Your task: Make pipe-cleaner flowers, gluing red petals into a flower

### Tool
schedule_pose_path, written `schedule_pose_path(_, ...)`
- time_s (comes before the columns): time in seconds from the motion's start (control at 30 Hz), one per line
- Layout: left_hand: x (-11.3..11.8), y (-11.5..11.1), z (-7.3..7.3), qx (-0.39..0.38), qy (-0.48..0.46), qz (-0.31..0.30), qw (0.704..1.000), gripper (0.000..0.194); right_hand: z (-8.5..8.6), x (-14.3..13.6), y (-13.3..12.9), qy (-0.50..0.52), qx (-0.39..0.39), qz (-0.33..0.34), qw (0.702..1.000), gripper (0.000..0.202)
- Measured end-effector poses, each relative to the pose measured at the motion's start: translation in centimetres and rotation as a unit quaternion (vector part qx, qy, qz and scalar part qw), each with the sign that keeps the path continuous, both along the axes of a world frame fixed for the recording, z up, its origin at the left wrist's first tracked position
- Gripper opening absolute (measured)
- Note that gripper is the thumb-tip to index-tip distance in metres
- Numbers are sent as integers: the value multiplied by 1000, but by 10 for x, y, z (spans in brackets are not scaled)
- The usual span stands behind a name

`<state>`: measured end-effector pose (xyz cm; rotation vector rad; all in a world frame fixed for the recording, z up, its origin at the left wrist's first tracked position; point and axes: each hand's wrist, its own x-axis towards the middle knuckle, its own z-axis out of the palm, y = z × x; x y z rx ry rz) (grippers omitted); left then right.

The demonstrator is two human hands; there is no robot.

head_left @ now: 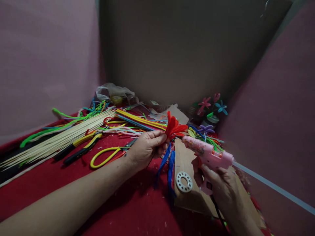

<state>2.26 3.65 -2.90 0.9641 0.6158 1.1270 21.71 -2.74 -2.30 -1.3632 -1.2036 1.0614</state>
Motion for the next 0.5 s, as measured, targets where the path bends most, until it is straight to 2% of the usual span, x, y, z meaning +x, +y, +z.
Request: schedule_pose_path(0.5,1,2,-3,-1,5,-2,1000,19,8,-4,-3,-81,7,3,997,34)
